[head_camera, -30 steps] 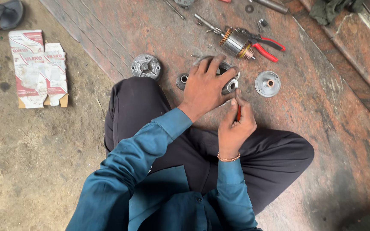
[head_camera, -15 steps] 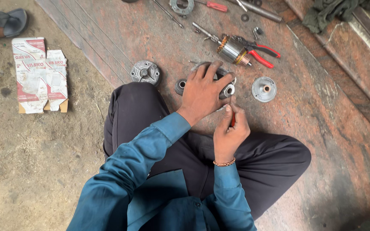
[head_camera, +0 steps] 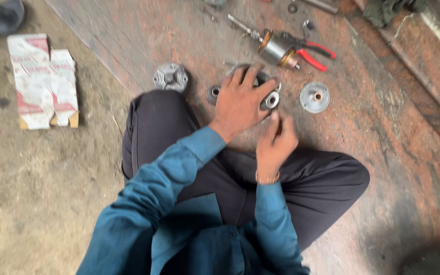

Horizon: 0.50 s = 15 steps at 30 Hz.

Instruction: The person sits on the workshop floor holding a starter motor end housing and uses a small orange abrasive stick to file and smooth the bushing inside the housing, repeatedly rotating the housing and reworking the bore. Other starter components and pliers lie on the floor nearby.

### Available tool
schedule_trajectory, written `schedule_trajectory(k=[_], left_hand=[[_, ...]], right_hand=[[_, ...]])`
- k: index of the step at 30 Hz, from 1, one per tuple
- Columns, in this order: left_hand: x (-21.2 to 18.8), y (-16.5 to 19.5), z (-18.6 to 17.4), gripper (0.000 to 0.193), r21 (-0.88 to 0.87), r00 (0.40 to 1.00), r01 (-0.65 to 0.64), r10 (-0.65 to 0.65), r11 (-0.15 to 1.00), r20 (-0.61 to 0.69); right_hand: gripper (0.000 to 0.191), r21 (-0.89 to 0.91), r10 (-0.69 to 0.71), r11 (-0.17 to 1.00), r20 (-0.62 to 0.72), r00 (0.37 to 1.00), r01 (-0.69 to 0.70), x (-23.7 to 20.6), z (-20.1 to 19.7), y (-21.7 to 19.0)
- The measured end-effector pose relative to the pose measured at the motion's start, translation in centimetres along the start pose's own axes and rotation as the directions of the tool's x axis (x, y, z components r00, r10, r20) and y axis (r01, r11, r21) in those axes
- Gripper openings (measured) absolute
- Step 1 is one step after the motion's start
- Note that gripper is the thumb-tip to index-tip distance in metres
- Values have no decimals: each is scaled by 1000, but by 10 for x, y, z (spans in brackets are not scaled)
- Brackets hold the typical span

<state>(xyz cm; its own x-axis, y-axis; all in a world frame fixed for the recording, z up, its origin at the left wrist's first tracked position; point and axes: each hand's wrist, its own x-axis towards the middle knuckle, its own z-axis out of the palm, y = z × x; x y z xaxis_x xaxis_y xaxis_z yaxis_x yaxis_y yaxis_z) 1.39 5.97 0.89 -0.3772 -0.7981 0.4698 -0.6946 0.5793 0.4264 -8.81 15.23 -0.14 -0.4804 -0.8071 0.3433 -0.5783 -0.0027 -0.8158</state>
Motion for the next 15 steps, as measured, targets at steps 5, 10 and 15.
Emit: schedule_trajectory(k=[5,10,15], left_hand=[[16,-9,6,59,15,1000,-7,7,1000,-3],[25,-22,12,62,20,1000,8,-8,1000,9],[25,-40,14,61,30,1000,12,-13,999,22]], right_hand=[[23,150,40,988,-65,997,-30,-1,8,7],[19,193,-41,980,-55,998,51,19,23,11],[20,131,73,989,-12,997,-71,16,36,-4]])
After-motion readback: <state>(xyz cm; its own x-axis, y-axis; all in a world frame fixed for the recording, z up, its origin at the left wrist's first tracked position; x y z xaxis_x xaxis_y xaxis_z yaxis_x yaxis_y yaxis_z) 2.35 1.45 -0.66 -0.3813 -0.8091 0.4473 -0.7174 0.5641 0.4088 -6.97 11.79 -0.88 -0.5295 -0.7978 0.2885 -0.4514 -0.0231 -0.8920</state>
